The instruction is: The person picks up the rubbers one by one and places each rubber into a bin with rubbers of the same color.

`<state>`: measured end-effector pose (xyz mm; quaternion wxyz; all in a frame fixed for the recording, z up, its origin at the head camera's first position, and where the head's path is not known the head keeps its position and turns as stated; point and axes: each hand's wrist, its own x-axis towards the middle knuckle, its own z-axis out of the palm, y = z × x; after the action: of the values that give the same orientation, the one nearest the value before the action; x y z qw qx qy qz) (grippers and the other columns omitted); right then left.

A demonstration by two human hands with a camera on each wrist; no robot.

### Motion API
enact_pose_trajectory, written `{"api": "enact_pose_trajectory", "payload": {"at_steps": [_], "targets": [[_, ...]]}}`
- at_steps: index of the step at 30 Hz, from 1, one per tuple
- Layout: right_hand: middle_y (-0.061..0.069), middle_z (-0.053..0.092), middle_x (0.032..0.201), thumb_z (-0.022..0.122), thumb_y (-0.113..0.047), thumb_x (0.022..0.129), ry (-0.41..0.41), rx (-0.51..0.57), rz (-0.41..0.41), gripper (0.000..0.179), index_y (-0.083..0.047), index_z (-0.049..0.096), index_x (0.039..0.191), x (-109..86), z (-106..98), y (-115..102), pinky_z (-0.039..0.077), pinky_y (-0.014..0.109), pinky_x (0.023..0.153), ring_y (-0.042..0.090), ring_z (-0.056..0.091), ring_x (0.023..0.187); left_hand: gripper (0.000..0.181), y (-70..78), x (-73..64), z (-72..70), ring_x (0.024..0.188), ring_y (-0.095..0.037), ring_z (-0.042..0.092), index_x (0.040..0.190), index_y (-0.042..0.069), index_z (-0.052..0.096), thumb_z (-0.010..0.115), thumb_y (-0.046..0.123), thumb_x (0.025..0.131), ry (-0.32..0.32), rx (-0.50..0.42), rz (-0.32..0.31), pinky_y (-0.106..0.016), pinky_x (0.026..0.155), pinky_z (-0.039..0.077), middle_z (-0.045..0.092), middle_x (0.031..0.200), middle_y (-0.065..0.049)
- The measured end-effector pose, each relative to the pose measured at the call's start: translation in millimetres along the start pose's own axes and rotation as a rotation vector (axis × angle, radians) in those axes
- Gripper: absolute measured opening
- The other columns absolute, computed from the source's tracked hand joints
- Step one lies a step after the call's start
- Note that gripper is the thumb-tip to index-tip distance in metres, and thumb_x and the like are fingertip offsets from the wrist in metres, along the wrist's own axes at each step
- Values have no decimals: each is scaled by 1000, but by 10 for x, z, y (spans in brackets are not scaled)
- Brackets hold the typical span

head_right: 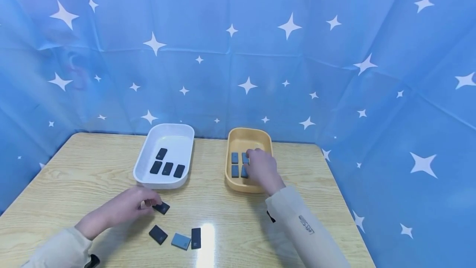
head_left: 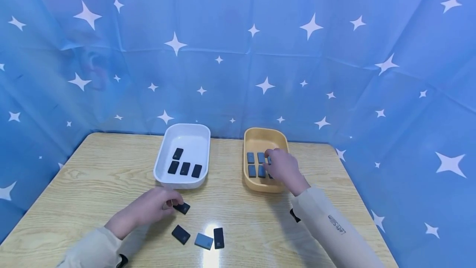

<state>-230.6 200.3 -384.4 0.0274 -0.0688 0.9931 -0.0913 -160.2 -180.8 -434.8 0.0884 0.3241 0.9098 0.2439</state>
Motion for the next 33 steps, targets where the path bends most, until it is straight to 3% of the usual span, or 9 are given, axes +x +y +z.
{"api": "enact_pose_trajectory", "payload": {"at_steps": [7, 16, 20, 25, 33], "targets": [[1, 68, 91, 69, -25, 90, 52, 55, -135, 20, -17, 69, 108, -233, 52, -100, 45, 30, 57, 12, 57, 69, 23, 3, 39, 83, 90, -10, 65, 100, 22, 72, 77, 14, 79, 11, 120, -4, -34, 78, 54, 68, 98, 10], [-3, 68, 89, 75, -23, 85, 123, 74, -291, 18, -21, 69, 102, -456, 136, -242, 45, 26, 57, 11, 61, 73, 25, -43, 85, 137, 90, -10, 64, 99, 23, 71, 79, 14, 77, 10, 168, -29, -34, 76, 54, 68, 100, 7], [-3, 68, 90, 73, -22, 87, 92, 95, -361, 19, -21, 69, 105, -530, 192, -289, 45, 23, 58, 10, 62, 75, 28, -52, 101, 160, 92, -12, 64, 101, 24, 70, 79, 14, 77, 27, 203, -56, -35, 76, 55, 65, 105, 7], [-4, 68, 92, 72, -23, 88, 26, 85, -433, 22, -20, 68, 109, -605, 309, -327, 46, 23, 59, 7, 61, 72, 31, -62, 132, 168, 95, -14, 64, 104, 23, 69, 78, 12, 77, 55, 236, -37, -36, 79, 55, 63, 109, 6], [-3, 67, 90, 74, -23, 86, -36, 78, -428, 23, -20, 67, 107, -672, 531, -336, 42, 21, 57, 2, 53, 64, 31, -83, 190, 164, 94, -13, 64, 103, 22, 70, 77, 8, 76, 34, 227, -10, -35, 80, 54, 64, 106, 6]]}}
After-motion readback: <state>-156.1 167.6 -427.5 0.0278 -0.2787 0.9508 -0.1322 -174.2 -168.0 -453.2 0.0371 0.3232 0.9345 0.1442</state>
